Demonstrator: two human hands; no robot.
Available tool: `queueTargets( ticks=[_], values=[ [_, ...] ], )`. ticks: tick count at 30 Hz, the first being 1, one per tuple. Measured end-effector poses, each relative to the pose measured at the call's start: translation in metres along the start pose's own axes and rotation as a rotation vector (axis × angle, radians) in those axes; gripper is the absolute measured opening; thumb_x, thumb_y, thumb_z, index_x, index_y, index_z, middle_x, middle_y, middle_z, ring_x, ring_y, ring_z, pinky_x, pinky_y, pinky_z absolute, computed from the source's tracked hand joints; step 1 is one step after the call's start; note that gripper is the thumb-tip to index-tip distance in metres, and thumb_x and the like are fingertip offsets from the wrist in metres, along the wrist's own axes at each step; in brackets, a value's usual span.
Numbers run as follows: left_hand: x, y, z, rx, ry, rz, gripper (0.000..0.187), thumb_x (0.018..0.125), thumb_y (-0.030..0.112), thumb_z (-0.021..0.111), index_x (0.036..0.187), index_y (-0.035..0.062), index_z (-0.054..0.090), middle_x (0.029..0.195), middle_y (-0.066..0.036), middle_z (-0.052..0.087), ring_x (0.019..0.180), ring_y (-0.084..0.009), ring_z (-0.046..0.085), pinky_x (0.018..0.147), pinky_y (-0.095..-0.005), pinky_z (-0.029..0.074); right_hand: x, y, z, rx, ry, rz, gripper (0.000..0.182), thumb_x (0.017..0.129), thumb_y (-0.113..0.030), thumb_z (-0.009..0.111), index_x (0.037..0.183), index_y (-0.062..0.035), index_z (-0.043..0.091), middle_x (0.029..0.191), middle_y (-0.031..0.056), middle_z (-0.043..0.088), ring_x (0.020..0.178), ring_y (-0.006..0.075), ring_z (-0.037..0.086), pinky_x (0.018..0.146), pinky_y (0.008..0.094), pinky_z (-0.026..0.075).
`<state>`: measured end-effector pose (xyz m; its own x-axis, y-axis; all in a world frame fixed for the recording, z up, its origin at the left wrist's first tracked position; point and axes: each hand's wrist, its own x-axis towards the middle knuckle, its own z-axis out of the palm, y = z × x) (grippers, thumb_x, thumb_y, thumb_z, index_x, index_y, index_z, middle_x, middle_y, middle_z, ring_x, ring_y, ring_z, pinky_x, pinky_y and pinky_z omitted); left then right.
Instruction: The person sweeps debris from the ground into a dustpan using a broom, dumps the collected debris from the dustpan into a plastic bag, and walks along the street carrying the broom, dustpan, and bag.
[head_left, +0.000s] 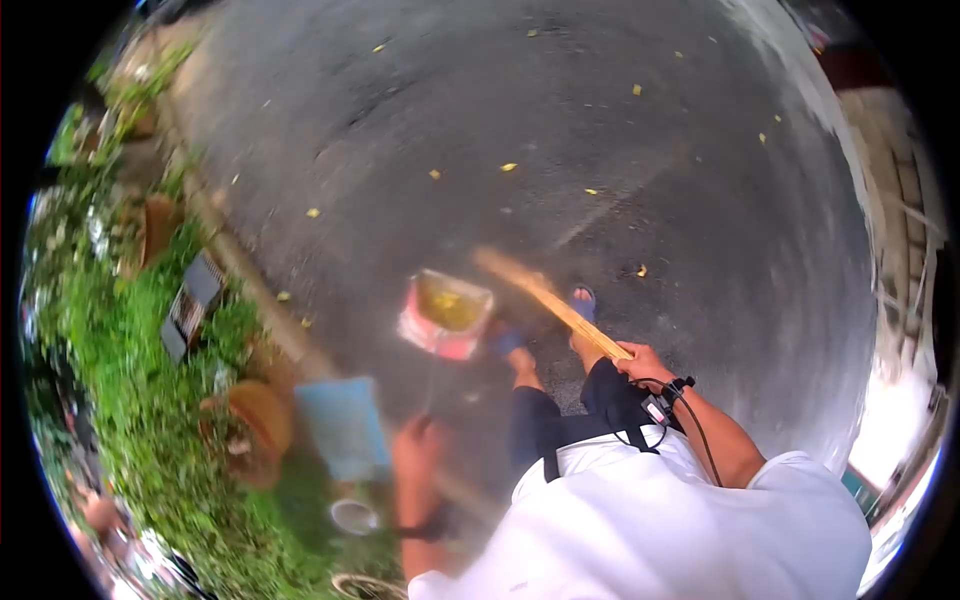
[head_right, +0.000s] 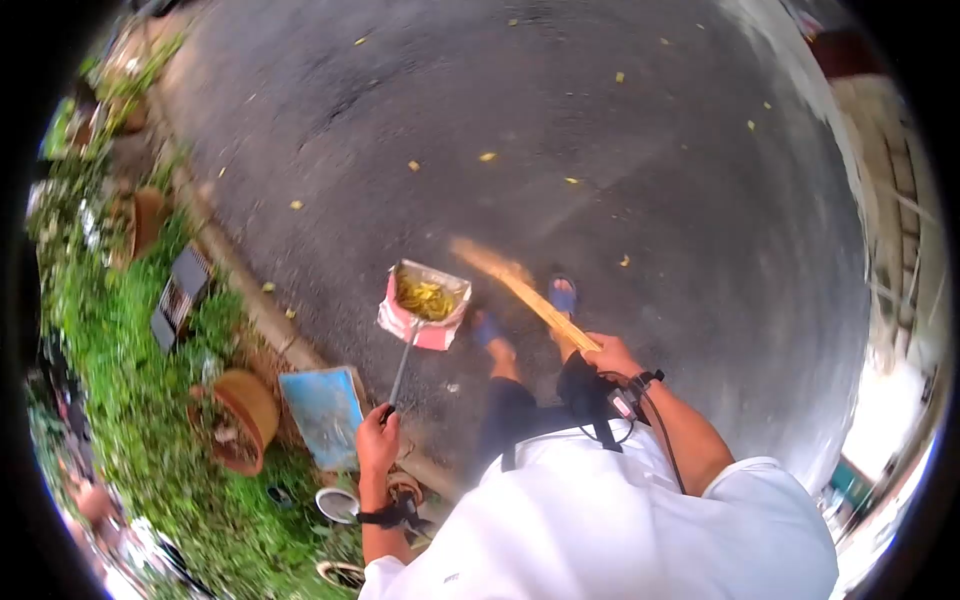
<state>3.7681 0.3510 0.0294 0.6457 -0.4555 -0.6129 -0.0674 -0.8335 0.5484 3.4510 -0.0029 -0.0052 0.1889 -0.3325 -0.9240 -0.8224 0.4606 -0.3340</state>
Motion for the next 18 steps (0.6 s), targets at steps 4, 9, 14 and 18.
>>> queueTargets(
  ticks=[4,9,14,18],
  values=[
    [0.024,0.02,0.008,0.046,-0.018,0.062,0.031,0.091,0.017,0.064,0.114,-0.0036,0.066,0.086,-0.012,0.072,0.075,-0.0137,0.066,0.069,-0.0289,0.052,0.024,0.067,-0.064,0.336,0.163,0.081,0.044,0.093,-0.02,0.063,0.136,-0.0111,0.055,0.072,-0.0004,0.057,0.047,0.0055,0.046,0.038,0.0226,0.035],
    [0.053,0.079,0.026,0.152,-0.072,0.133,0.031,0.092,0.014,0.063,0.117,-0.005,0.065,0.085,-0.007,0.069,0.072,-0.0098,0.061,0.065,-0.0254,0.049,0.057,0.125,-0.125,0.775,0.372,0.266,0.022,0.098,-0.029,0.056,0.112,-0.012,0.059,0.069,-0.0004,0.054,0.049,0.0093,0.047,0.038,0.0246,0.037],
    [0.081,0.141,0.059,0.215,-0.12,0.149,0.029,0.093,0.011,0.062,0.117,-0.0048,0.065,0.084,-0.004,0.066,0.072,-0.0086,0.057,0.064,-0.0237,0.047,0.112,0.181,-0.185,1.32,0.238,0.412,0.028,0.098,-0.042,0.052,0.093,-0.0148,0.05,0.063,0.0001,0.052,0.047,0.0112,0.048,0.038,0.0249,0.038],
    [0.096,0.198,0.078,0.215,-0.161,0.153,0.029,0.093,0.01,0.061,0.117,-0.0053,0.065,0.086,-0.005,0.067,0.074,-0.0084,0.057,0.066,-0.0231,0.047,0.154,0.191,-0.197,1.292,0.101,0.328,0.035,0.099,-0.045,0.049,0.088,-0.0116,0.049,0.06,-0.0007,0.049,0.044,0.0108,0.047,0.04,0.0239,0.04]
  ],
)
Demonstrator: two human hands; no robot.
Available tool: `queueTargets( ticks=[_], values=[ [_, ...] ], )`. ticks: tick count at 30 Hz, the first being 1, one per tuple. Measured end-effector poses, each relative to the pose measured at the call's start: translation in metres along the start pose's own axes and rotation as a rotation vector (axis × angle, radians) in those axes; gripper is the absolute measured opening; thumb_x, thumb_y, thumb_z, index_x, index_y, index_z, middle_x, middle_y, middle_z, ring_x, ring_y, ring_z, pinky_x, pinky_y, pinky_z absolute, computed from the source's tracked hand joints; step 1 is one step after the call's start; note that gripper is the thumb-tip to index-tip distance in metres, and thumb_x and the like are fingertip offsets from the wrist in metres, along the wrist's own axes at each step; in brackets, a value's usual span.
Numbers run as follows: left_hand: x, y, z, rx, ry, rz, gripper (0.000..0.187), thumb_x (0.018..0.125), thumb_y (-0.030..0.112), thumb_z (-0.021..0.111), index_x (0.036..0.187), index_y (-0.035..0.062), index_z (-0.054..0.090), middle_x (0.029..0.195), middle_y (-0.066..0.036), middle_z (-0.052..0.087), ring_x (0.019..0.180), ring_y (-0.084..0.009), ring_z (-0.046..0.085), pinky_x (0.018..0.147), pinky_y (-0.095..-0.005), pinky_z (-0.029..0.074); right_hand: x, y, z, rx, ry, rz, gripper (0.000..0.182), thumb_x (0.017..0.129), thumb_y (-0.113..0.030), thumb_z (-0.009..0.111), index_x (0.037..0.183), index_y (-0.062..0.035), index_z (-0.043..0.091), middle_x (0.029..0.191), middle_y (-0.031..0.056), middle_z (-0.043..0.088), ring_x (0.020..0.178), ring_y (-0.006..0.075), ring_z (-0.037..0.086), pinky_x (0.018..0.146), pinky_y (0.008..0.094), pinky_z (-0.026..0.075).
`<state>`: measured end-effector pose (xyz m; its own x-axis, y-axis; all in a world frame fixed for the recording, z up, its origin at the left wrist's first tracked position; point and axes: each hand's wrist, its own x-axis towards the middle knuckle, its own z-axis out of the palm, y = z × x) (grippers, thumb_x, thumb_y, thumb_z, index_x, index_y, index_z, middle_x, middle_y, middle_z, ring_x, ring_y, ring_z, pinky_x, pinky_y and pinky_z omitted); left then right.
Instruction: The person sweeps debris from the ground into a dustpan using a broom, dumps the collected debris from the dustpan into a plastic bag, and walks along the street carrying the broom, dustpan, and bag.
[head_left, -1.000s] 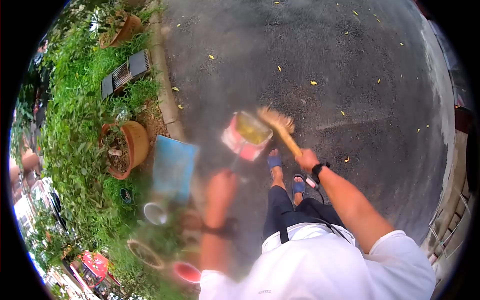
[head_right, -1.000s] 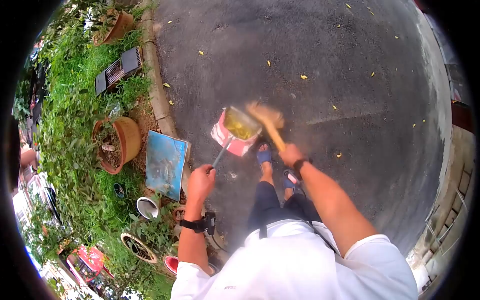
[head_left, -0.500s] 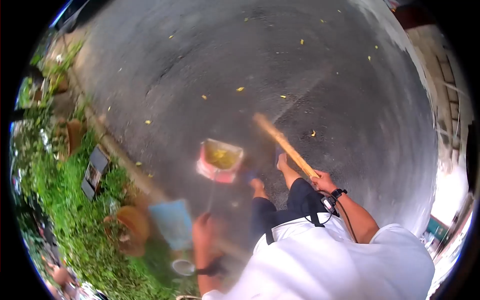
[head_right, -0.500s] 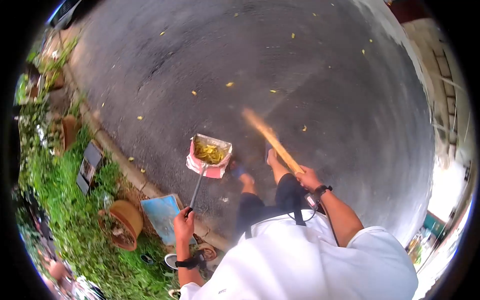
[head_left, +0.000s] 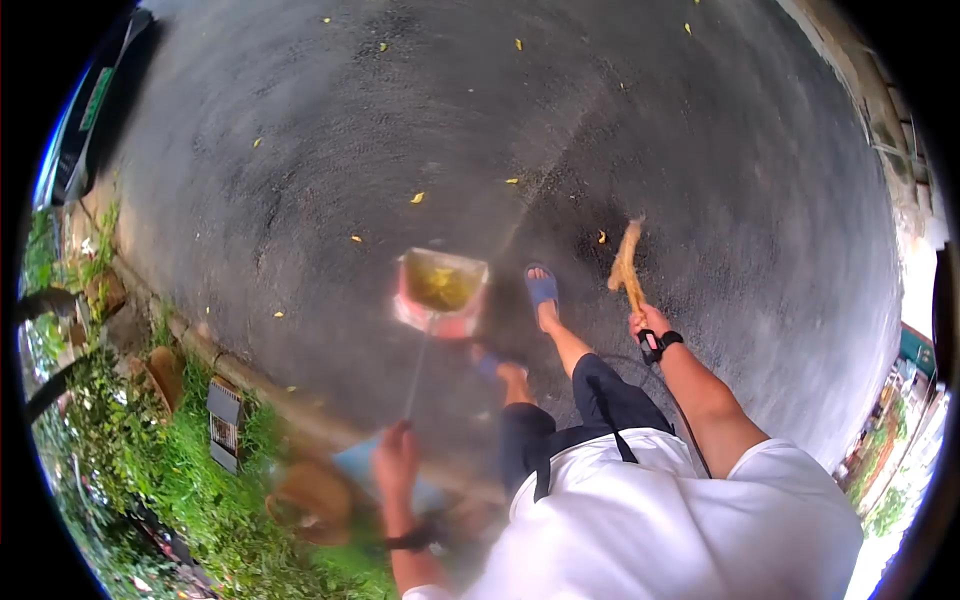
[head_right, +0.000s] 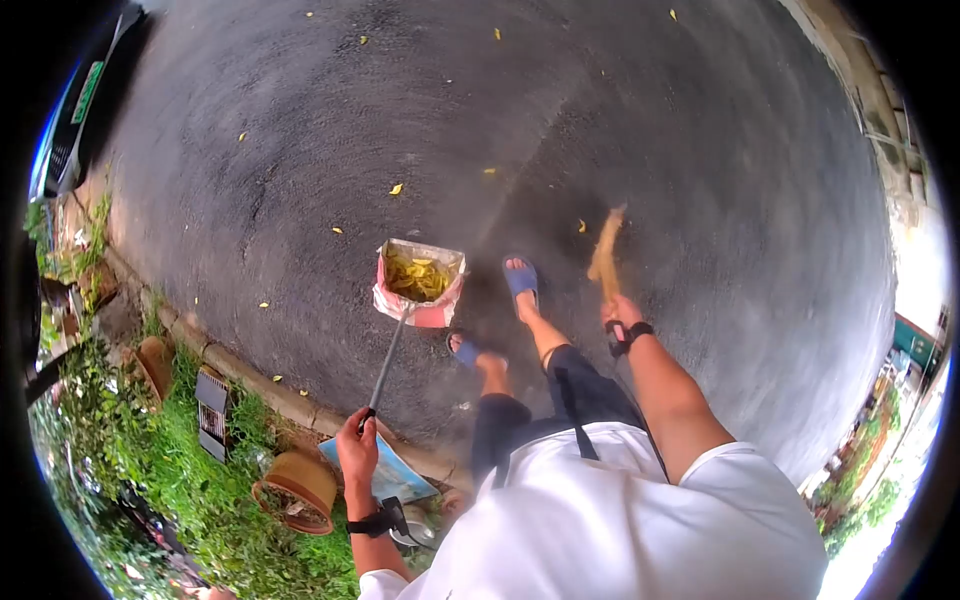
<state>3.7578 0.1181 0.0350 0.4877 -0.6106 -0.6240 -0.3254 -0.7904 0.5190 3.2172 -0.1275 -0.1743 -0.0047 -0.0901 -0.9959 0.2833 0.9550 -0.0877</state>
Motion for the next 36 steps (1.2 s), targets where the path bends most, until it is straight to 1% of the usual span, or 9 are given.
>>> queueTargets(
  ticks=[5,11,17,22,25,28,31,34,36],
  values=[
    [0.031,0.016,0.014,0.052,-0.004,0.075,0.028,0.093,0.012,0.062,0.116,-0.0038,0.066,0.087,-0.008,0.07,0.075,-0.0107,0.061,0.068,-0.0258,0.049,-0.046,0.005,0.071,0.12,-0.257,0.092,0.027,0.097,-0.036,0.057,0.091,-0.0093,0.052,0.069,0.0023,0.054,0.049,0.0089,0.047,0.04,0.0228,0.038],
    [0.055,0.073,0.015,0.219,-0.008,0.084,0.028,0.089,0.016,0.065,0.111,-0.0006,0.069,0.086,-0.016,0.071,0.077,-0.0197,0.069,0.072,-0.0319,0.053,-0.089,-0.008,0.113,0.088,-0.268,-0.006,0.022,0.099,-0.032,0.057,0.108,-0.0134,0.051,0.074,0.0016,0.056,0.051,0.0061,0.048,0.037,0.0192,0.034],
    [0.08,0.092,0.022,0.207,0.014,0.165,0.029,0.088,0.019,0.064,0.109,-0.0002,0.07,0.086,-0.019,0.071,0.08,-0.0262,0.071,0.072,-0.0347,0.053,-0.08,-0.068,0.134,-0.47,0.045,-0.324,0.021,0.097,-0.029,0.059,0.114,-0.0158,0.06,0.07,-0.0012,0.054,0.046,0.0056,0.046,0.033,0.0198,0.032],
    [0.09,0.107,0.026,0.218,0.002,0.111,0.03,0.087,0.02,0.064,0.11,0.0007,0.07,0.087,-0.019,0.071,0.082,-0.0292,0.071,0.074,-0.0366,0.053,-0.025,-0.123,0.183,-0.788,0.138,-0.509,0.015,0.094,-0.022,0.059,0.104,-0.0116,0.062,0.064,-0.0027,0.05,0.045,0.0066,0.045,0.034,0.0235,0.031],
    [0.095,0.102,0.034,0.26,-0.018,0.081,0.03,0.087,0.02,0.064,0.111,0.0014,0.069,0.088,-0.019,0.071,0.084,-0.0295,0.071,0.076,-0.0369,0.053,-0.004,-0.098,0.217,-0.961,0.177,-0.545,0.017,0.088,-0.022,0.062,0.098,-0.0088,0.061,0.061,0.0008,0.054,0.044,0.0108,0.051,0.034,0.0279,0.036],
    [0.094,0.106,0.034,0.277,-0.025,0.049,0.03,0.087,0.019,0.064,0.112,0.0042,0.069,0.092,-0.018,0.072,0.088,-0.0299,0.071,0.079,-0.0374,0.053,-0.02,-0.047,0.216,-1.122,-0.023,-0.614,0.016,0.086,-0.018,0.062,0.099,-0.0081,0.063,0.056,0.0012,0.055,0.04,0.0122,0.051,0.033,0.0299,0.036],
    [0.094,0.112,0.031,0.277,-0.017,0.009,0.029,0.087,0.02,0.063,0.111,0.0054,0.07,0.094,-0.018,0.072,0.089,-0.0309,0.071,0.08,-0.0378,0.053,-0.082,-0.031,0.204,-1.14,-0.087,-0.416,0.019,0.086,-0.019,0.064,0.102,-0.0096,0.068,0.059,-0.001,0.056,0.042,0.0085,0.048,0.038,0.0284,0.035],
    [0.092,0.112,0.027,0.273,0.004,-0.01,0.028,0.087,0.021,0.062,0.11,0.0058,0.071,0.095,-0.018,0.072,0.09,-0.032,0.071,0.081,-0.0386,0.054,-0.102,-0.006,0.174,-1.282,-0.14,-0.793,0.04,0.085,-0.02,0.067,0.123,-0.0052,0.065,0.065,0.0032,0.063,0.049,0.0087,0.055,0.046,0.0296,0.043],
    [0.094,0.104,0.029,0.277,0.009,-0.006,0.028,0.087,0.022,0.062,0.109,0.0066,0.071,0.094,-0.018,0.072,0.09,-0.0327,0.07,0.08,-0.039,0.054,-0.121,-0.008,0.164,-1.281,-0.108,-0.628,0.043,0.086,-0.02,0.067,0.126,-0.0047,0.064,0.066,0.0044,0.064,0.051,0.0089,0.056,0.047,0.03,0.044]
  ],
)
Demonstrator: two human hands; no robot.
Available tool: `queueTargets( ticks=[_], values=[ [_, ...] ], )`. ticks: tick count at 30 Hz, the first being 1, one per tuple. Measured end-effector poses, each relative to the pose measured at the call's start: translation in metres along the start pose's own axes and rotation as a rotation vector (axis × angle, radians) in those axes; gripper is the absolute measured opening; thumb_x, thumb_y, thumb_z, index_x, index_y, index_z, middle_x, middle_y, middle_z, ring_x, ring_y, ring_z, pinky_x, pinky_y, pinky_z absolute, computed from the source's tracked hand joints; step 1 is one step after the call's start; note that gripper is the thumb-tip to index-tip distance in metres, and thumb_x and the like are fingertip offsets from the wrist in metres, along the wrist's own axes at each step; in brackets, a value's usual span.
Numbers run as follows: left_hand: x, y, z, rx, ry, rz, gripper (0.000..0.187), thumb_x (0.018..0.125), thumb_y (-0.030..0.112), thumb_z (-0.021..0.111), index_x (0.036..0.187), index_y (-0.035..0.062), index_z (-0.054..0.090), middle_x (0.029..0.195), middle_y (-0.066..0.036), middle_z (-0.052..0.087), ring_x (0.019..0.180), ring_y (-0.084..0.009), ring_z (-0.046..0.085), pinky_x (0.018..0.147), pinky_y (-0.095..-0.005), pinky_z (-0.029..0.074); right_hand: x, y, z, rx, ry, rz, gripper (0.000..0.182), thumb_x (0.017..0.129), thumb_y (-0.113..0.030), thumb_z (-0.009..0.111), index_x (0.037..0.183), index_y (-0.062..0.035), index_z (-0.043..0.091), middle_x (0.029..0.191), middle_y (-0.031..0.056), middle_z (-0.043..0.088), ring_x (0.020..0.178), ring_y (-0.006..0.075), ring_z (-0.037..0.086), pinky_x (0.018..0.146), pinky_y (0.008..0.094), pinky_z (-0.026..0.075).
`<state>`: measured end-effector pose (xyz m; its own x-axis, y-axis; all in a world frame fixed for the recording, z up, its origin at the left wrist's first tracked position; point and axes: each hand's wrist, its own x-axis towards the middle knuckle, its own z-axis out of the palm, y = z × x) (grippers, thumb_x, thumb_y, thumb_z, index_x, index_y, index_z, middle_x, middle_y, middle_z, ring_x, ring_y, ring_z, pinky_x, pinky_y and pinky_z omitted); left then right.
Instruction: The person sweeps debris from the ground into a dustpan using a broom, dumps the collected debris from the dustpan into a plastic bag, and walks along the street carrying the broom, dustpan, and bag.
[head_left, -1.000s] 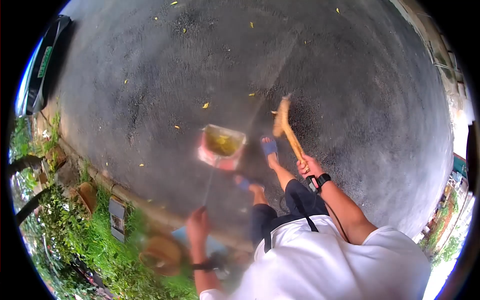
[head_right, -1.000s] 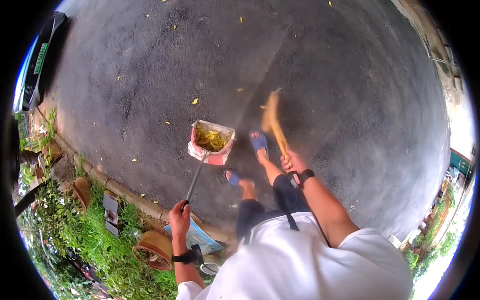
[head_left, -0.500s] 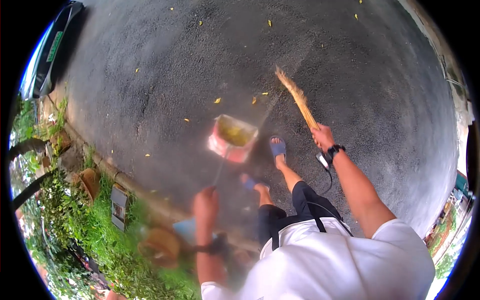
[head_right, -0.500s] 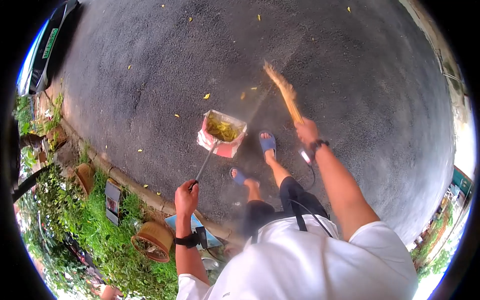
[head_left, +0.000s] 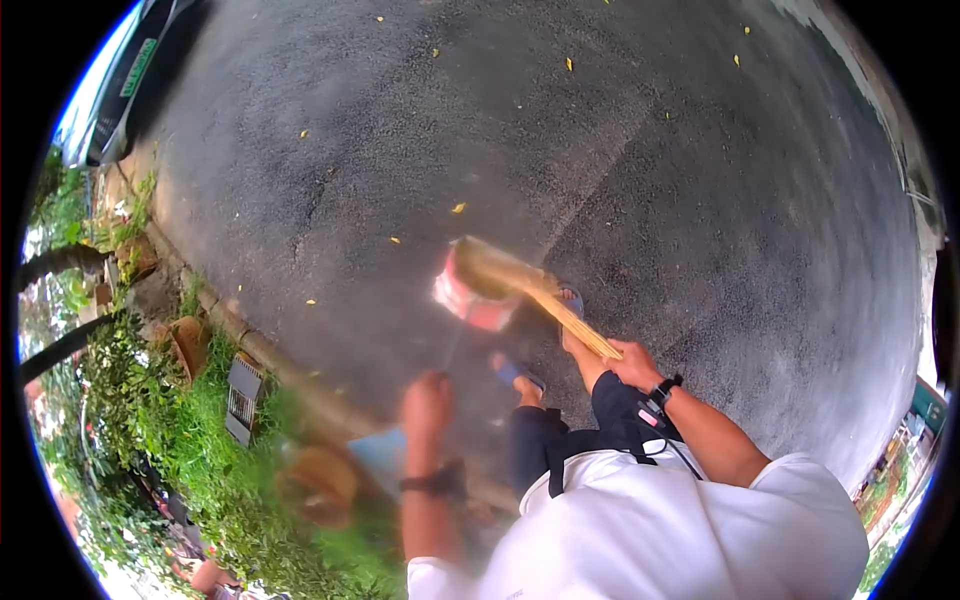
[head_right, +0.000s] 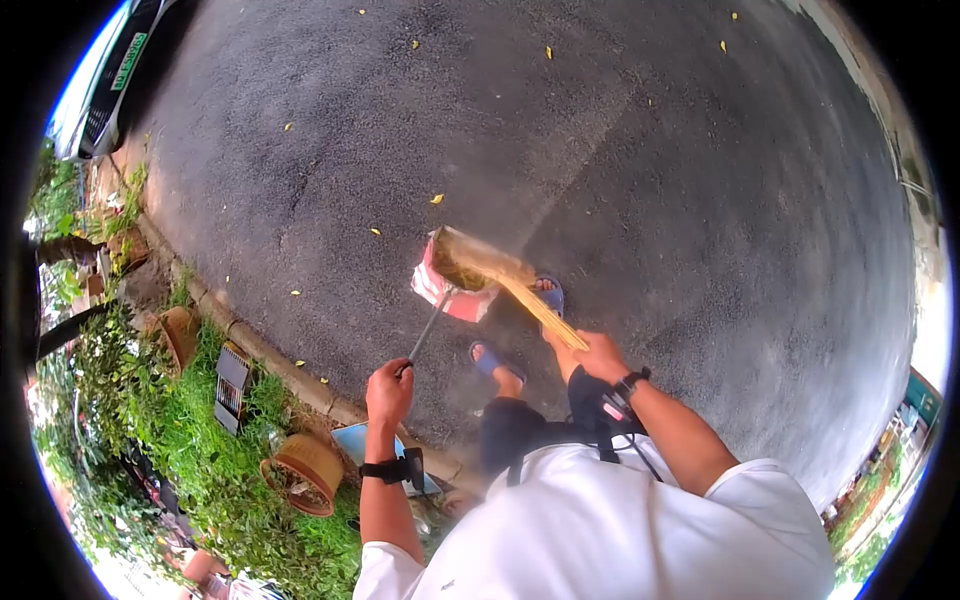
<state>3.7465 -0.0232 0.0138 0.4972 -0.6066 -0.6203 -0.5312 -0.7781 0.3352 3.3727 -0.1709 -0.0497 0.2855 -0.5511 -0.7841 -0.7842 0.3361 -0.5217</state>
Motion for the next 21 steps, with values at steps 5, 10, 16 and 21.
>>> queueTargets(
  ticks=[5,10,16,21],
  values=[
    [0.002,-0.018,0.003,0.033,-0.017,0.011,0.029,0.086,0.025,0.062,0.109,0.0089,0.072,0.095,-0.018,0.072,0.091,-0.0344,0.07,0.081,-0.0404,0.054,-0.004,0.001,-0.022,0.039,0.055,0.098,0.037,0.086,-0.021,0.067,0.12,-0.0071,0.065,0.071,0.0094,0.066,0.052,0.0156,0.06,0.05,0.0339,0.047],
    [0.002,-0.036,-0.006,-0.018,-0.004,0.019,0.031,0.086,0.027,0.062,0.109,0.01,0.072,0.095,-0.018,0.071,0.092,-0.0357,0.069,0.081,-0.042,0.054,-0.01,-0.017,-0.019,0.203,0.061,0.22,0.044,0.09,-0.019,0.064,0.132,-0.0076,0.059,0.065,-0.001,0.057,0.046,0.0088,0.049,0.041,0.0265,0.038],
    [-0.016,-0.091,-0.039,-0.13,0.014,-0.002,0.03,0.087,0.027,0.061,0.109,0.0085,0.072,0.095,-0.019,0.071,0.092,-0.0356,0.069,0.082,-0.0407,0.054,-0.03,-0.058,0.026,0.241,0.086,0.283,0.035,0.094,-0.019,0.061,0.128,-0.0115,0.062,0.065,-0.0028,0.055,0.042,0.0044,0.044,0.035,0.0233,0.031],
    [-0.049,-0.145,-0.086,-0.276,0.027,-0.056,0.032,0.087,0.025,0.061,0.109,0.0042,0.071,0.095,-0.02,0.072,0.091,-0.0334,0.07,0.081,-0.039,0.054,-0.041,-0.093,0.063,0.374,0.105,0.322,0.031,0.095,-0.021,0.061,0.125,-0.0133,0.062,0.066,-0.003,0.054,0.043,0.0038,0.043,0.034,0.0213,0.03]
  ],
)
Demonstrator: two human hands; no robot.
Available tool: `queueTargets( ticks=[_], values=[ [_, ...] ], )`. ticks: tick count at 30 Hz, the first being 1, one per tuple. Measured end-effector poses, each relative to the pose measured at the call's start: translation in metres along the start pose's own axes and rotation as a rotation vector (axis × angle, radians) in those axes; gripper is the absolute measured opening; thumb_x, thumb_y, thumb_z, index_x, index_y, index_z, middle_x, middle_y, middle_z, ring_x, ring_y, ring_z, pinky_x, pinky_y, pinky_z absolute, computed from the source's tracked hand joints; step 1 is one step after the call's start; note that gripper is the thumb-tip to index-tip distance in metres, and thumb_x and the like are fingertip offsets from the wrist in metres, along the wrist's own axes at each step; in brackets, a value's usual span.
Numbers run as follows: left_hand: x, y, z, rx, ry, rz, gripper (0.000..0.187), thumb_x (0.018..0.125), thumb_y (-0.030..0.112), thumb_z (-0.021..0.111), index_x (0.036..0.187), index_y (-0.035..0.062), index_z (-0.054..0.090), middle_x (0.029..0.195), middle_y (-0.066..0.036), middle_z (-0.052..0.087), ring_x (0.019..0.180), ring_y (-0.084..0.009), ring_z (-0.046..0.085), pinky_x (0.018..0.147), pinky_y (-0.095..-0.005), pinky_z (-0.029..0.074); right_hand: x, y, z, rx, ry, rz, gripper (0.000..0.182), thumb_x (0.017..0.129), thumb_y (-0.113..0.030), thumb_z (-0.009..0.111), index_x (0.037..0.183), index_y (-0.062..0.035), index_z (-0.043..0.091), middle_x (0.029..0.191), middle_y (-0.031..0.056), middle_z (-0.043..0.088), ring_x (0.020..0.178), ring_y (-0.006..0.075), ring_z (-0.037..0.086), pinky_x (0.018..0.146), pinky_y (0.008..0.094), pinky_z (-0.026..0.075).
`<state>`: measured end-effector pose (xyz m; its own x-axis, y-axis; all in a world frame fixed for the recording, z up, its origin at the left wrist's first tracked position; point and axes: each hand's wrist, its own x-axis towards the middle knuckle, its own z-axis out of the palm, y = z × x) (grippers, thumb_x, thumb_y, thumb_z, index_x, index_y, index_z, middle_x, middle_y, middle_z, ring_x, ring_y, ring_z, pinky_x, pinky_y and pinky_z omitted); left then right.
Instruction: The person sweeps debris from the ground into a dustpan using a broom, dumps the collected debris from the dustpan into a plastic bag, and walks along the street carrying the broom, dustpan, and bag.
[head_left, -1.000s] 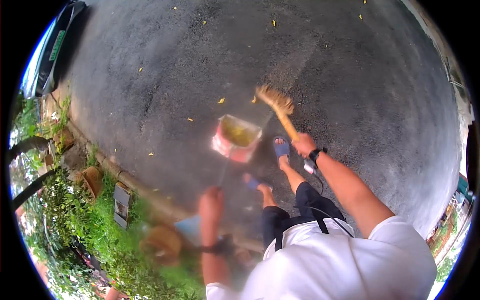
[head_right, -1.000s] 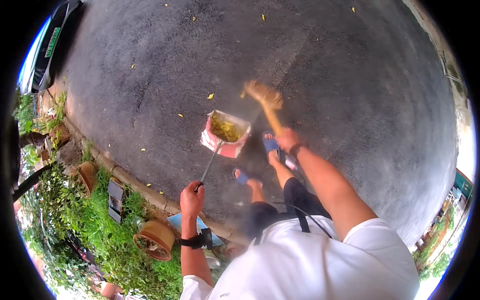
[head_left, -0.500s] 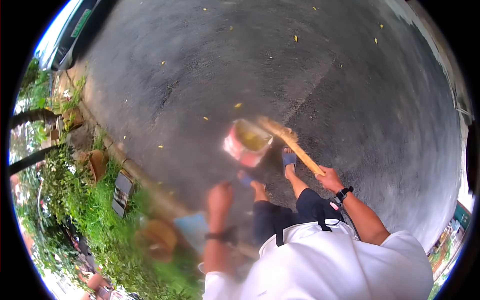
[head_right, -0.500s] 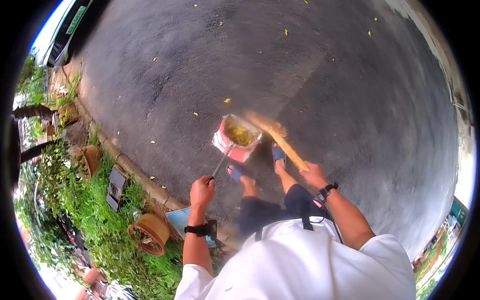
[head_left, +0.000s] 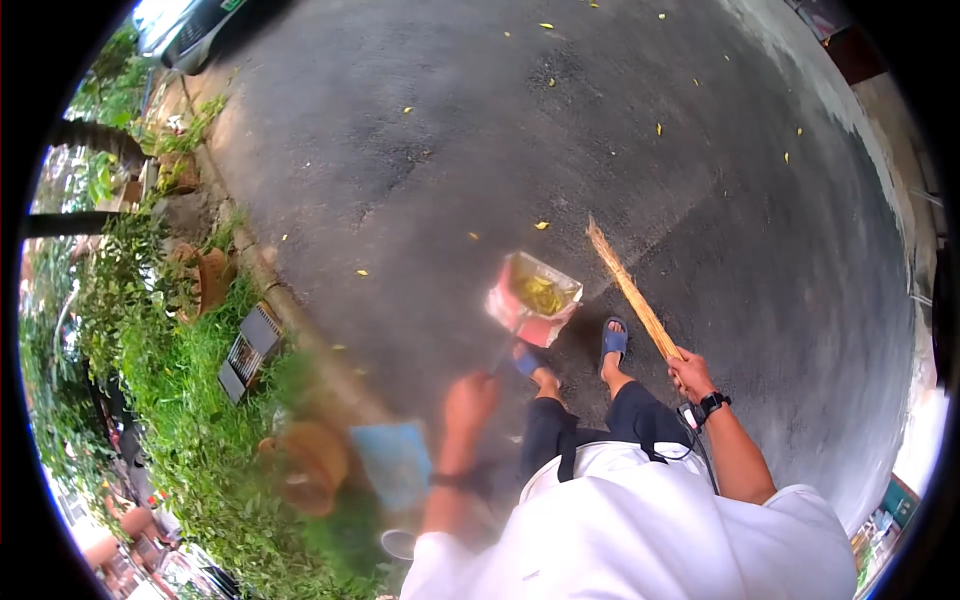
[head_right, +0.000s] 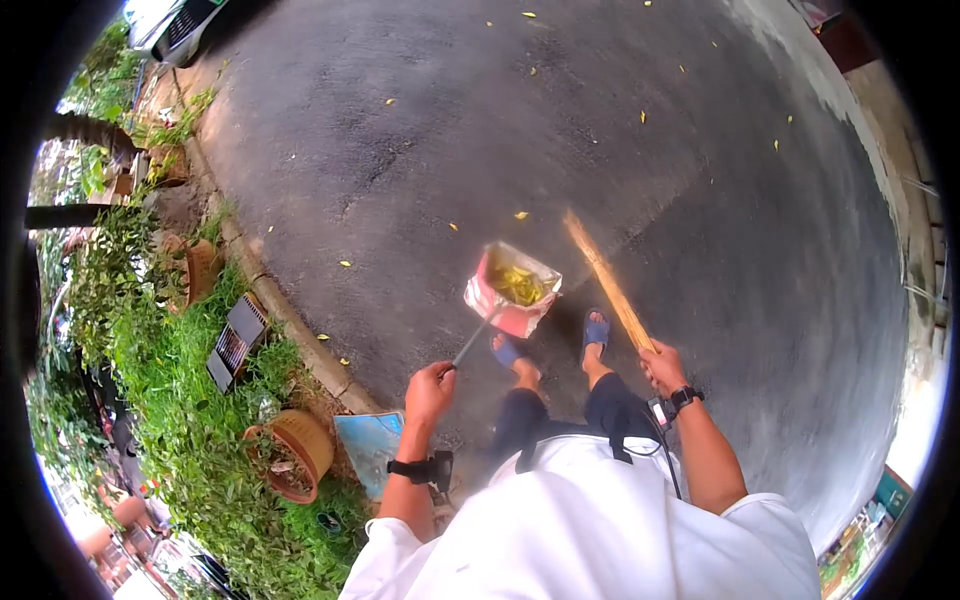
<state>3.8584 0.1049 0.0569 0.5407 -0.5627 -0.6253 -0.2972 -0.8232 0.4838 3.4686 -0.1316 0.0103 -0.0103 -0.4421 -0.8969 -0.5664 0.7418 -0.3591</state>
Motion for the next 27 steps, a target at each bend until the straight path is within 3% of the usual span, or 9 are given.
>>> queueTargets(
  ticks=[9,12,17,20,21,24,27],
  values=[
    [-0.017,-0.07,-0.064,-0.197,0.133,0.033,0.033,0.087,0.02,0.063,0.112,-0.0011,0.069,0.09,-0.019,0.072,0.084,-0.0275,0.071,0.077,-0.0356,0.053,0.07,-0.055,0.081,0.071,-0.038,0.027,0.023,0.096,-0.027,0.06,0.116,-0.0156,0.062,0.068,-0.0019,0.055,0.046,0.0065,0.046,0.036,0.0224,0.031],
    [-0.005,-0.08,-0.08,-0.18,0.089,-0.093,0.034,0.087,0.018,0.063,0.112,-0.0039,0.068,0.088,-0.019,0.072,0.082,-0.0252,0.071,0.076,-0.0345,0.053,0.106,-0.085,0.106,0.091,-0.026,0.047,0.02,0.096,-0.029,0.06,0.112,-0.0152,0.062,0.068,-0.0014,0.055,0.047,0.0072,0.046,0.036,0.0235,0.033],
    [0.031,-0.122,-0.088,-0.169,0.178,-0.097,0.033,0.087,0.015,0.064,0.113,-0.0058,0.067,0.084,-0.014,0.071,0.076,-0.0175,0.067,0.071,-0.0316,0.052,0.17,-0.136,0.152,0.079,-0.044,0.016,0.019,0.097,-0.031,0.059,0.094,-0.0127,0.058,0.067,-0.0005,0.057,0.048,0.0083,0.049,0.036,0.0241,0.036],
    [0.054,-0.124,-0.103,-0.186,0.198,-0.109,0.032,0.088,0.014,0.064,0.113,-0.0058,0.067,0.081,-0.011,0.07,0.072,-0.0146,0.064,0.069,-0.0305,0.051,0.209,-0.153,0.19,0.169,-0.106,0.116,0.022,0.097,-0.031,0.058,0.092,-0.0104,0.054,0.067,0.0015,0.056,0.048,0.0096,0.049,0.037,0.0248,0.038],
    [0.062,-0.113,-0.112,-0.212,0.158,-0.229,0.034,0.083,0.02,0.057,0.105,-0.0015,0.072,0.09,-0.025,0.07,0.087,-0.0363,0.07,0.08,-0.0425,0.054,0.219,-0.15,0.208,0.199,-0.138,0.139,0.022,0.097,-0.031,0.057,0.092,-0.0101,0.053,0.067,0.0015,0.055,0.048,0.0098,0.049,0.036,0.0241,0.038],
    [0.086,-0.126,-0.106,-0.194,0.174,-0.198,0.035,0.084,0.02,0.057,0.107,-0.0014,0.071,0.094,-0.025,0.07,0.091,-0.0374,0.07,0.083,-0.0424,0.053,0.204,-0.141,0.265,0.333,-0.27,0.232,0.024,0.097,-0.032,0.055,0.092,-0.0091,0.051,0.067,0.0014,0.053,0.046,0.0095,0.047,0.035,0.0221,0.035],
    [0.101,-0.112,-0.12,-0.162,0.141,-0.203,0.034,0.085,0.021,0.057,0.107,-0.0008,0.07,0.097,-0.025,0.07,0.095,-0.0386,0.068,0.087,-0.043,0.052,0.178,-0.113,0.283,0.174,-0.42,0.309,0.025,0.097,-0.034,0.056,0.094,-0.0102,0.052,0.069,0.0012,0.054,0.044,0.0073,0.045,0.034,0.021,0.033]
  ],
)
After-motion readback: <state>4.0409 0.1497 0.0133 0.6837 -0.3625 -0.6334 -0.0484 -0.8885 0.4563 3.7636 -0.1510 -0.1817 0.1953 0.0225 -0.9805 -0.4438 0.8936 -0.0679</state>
